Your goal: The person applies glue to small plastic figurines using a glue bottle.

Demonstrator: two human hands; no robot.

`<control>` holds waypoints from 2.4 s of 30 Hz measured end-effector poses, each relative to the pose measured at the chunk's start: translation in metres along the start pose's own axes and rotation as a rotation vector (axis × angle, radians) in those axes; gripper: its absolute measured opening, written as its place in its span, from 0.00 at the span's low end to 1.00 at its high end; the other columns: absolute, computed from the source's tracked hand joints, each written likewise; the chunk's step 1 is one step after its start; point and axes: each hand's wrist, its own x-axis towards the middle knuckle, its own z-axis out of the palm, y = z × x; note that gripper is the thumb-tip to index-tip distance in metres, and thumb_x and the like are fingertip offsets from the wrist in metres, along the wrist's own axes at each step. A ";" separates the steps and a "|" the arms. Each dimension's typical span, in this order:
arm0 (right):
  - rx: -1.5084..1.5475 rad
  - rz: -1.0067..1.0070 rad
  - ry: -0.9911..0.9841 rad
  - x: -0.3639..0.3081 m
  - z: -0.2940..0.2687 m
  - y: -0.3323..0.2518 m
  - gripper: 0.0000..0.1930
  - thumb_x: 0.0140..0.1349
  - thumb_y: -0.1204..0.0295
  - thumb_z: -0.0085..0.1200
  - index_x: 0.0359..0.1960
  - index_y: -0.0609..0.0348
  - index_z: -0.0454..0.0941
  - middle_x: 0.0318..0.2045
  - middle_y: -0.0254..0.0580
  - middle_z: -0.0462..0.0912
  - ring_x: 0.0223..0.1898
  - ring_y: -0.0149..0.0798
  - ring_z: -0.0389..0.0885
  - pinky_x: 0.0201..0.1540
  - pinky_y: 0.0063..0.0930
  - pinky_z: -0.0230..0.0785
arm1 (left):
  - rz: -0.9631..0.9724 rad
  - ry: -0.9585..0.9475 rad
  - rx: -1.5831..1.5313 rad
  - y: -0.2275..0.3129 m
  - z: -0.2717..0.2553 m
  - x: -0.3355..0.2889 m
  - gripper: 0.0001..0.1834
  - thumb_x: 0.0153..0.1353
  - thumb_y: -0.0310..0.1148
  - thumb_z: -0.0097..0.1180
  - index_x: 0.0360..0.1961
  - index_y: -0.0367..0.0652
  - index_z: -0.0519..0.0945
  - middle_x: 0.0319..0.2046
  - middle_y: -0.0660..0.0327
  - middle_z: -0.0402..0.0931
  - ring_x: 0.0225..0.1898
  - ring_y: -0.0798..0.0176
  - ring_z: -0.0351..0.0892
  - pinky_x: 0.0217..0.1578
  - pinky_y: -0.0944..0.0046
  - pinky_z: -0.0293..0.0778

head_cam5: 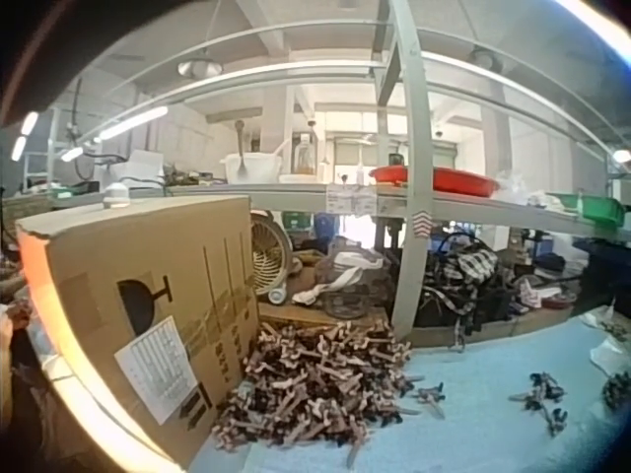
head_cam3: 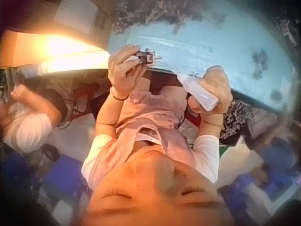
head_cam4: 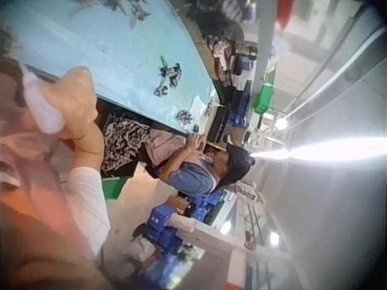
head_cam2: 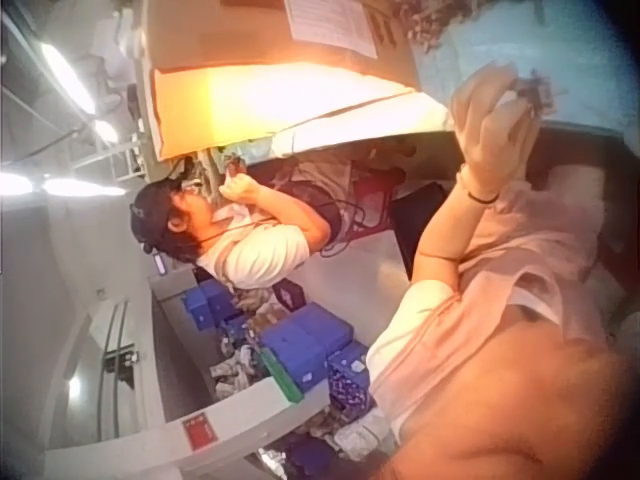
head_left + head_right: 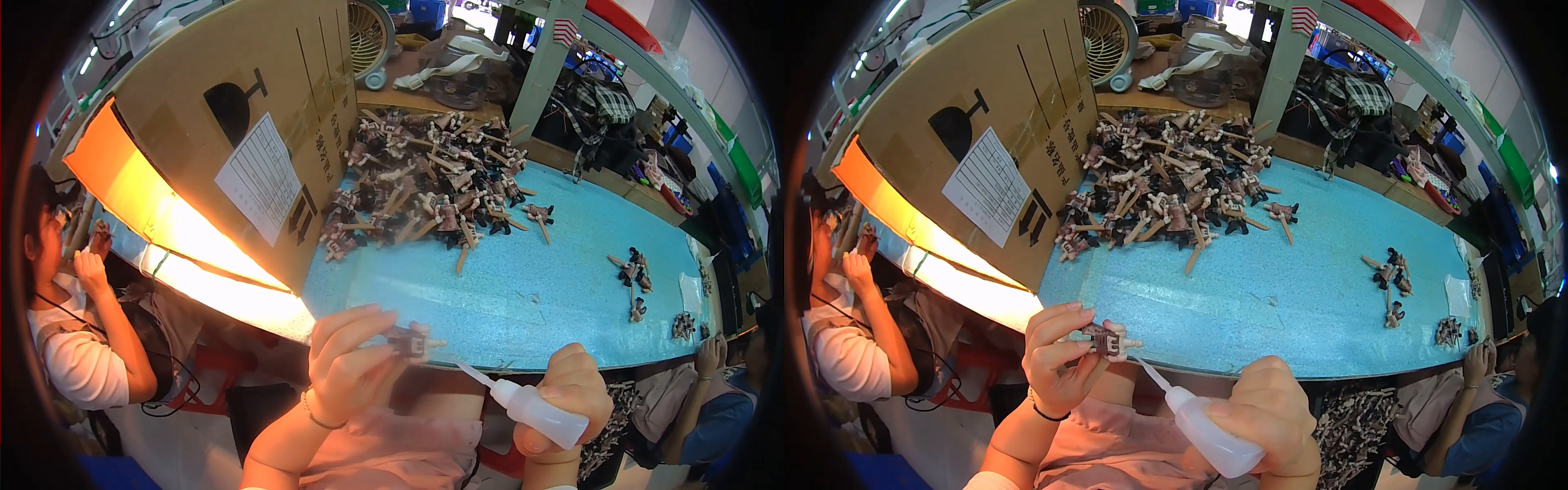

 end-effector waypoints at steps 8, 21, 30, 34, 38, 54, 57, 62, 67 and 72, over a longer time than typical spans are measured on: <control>0.046 0.030 0.071 -0.002 0.002 -0.003 0.27 0.50 0.41 0.55 0.30 0.55 0.67 0.19 0.29 0.65 0.19 0.28 0.61 0.23 0.24 0.51 | -0.018 -0.013 -0.018 -0.001 0.000 -0.001 0.25 0.34 0.17 0.66 0.33 0.45 0.67 0.42 0.54 0.75 0.44 0.49 0.74 0.43 0.57 0.72; 0.073 0.031 0.059 -0.003 -0.001 -0.003 0.28 0.48 0.41 0.56 0.29 0.55 0.67 0.19 0.29 0.65 0.20 0.29 0.62 0.24 0.25 0.52 | -0.076 -0.013 -0.150 -0.003 0.002 -0.005 0.24 0.39 0.16 0.63 0.35 0.44 0.66 0.43 0.51 0.74 0.45 0.50 0.73 0.46 0.56 0.70; 0.084 0.033 0.136 -0.003 0.002 -0.003 0.28 0.51 0.41 0.54 0.31 0.55 0.64 0.20 0.29 0.63 0.19 0.28 0.59 0.24 0.24 0.51 | -0.297 -0.001 -0.490 0.001 0.007 -0.011 0.21 0.45 0.15 0.59 0.38 0.42 0.66 0.45 0.48 0.72 0.47 0.54 0.73 0.46 0.60 0.70; 0.110 0.037 0.163 -0.003 0.006 0.000 0.28 0.51 0.41 0.53 0.31 0.54 0.63 0.20 0.29 0.62 0.19 0.28 0.59 0.23 0.24 0.50 | -0.397 0.017 -0.619 0.004 0.008 -0.011 0.18 0.49 0.18 0.59 0.39 0.41 0.65 0.45 0.47 0.71 0.46 0.57 0.73 0.45 0.63 0.70; 0.098 0.035 0.101 0.000 0.003 0.000 0.28 0.51 0.40 0.53 0.31 0.54 0.63 0.21 0.29 0.62 0.20 0.28 0.59 0.23 0.24 0.49 | -0.395 0.004 -0.633 0.007 0.007 -0.006 0.18 0.50 0.19 0.59 0.38 0.41 0.65 0.45 0.47 0.72 0.45 0.57 0.74 0.45 0.63 0.71; 0.066 0.019 0.084 0.001 0.008 -0.005 0.28 0.50 0.41 0.54 0.31 0.54 0.64 0.21 0.30 0.63 0.20 0.28 0.59 0.23 0.24 0.50 | -0.422 0.012 -0.648 0.006 0.008 -0.009 0.18 0.48 0.17 0.59 0.38 0.41 0.65 0.46 0.47 0.71 0.44 0.57 0.75 0.44 0.64 0.72; 0.063 0.016 0.061 -0.001 0.003 -0.005 0.28 0.51 0.41 0.54 0.32 0.54 0.64 0.21 0.30 0.63 0.20 0.28 0.59 0.23 0.24 0.50 | -0.414 0.006 -0.655 0.006 0.008 -0.008 0.18 0.49 0.18 0.59 0.38 0.41 0.65 0.45 0.46 0.72 0.43 0.58 0.75 0.44 0.64 0.72; 0.055 0.025 0.124 -0.004 0.007 0.002 0.28 0.52 0.41 0.52 0.32 0.54 0.64 0.21 0.30 0.62 0.20 0.28 0.58 0.24 0.24 0.50 | -0.429 0.010 -0.672 0.007 0.006 -0.009 0.17 0.51 0.21 0.60 0.38 0.40 0.65 0.46 0.46 0.72 0.42 0.59 0.76 0.43 0.64 0.72; 0.061 0.060 0.145 0.001 0.005 0.001 0.28 0.53 0.40 0.50 0.31 0.55 0.62 0.21 0.30 0.61 0.20 0.28 0.58 0.24 0.24 0.50 | -0.415 0.014 -0.673 0.008 0.006 -0.009 0.17 0.51 0.22 0.60 0.38 0.41 0.65 0.46 0.46 0.72 0.42 0.59 0.76 0.43 0.65 0.72; 0.050 0.032 0.135 0.002 0.008 -0.001 0.28 0.53 0.40 0.50 0.31 0.55 0.62 0.21 0.30 0.62 0.21 0.28 0.59 0.24 0.24 0.50 | -0.392 0.013 -0.653 0.007 0.006 -0.011 0.18 0.50 0.21 0.61 0.38 0.41 0.65 0.46 0.46 0.72 0.43 0.59 0.76 0.44 0.65 0.72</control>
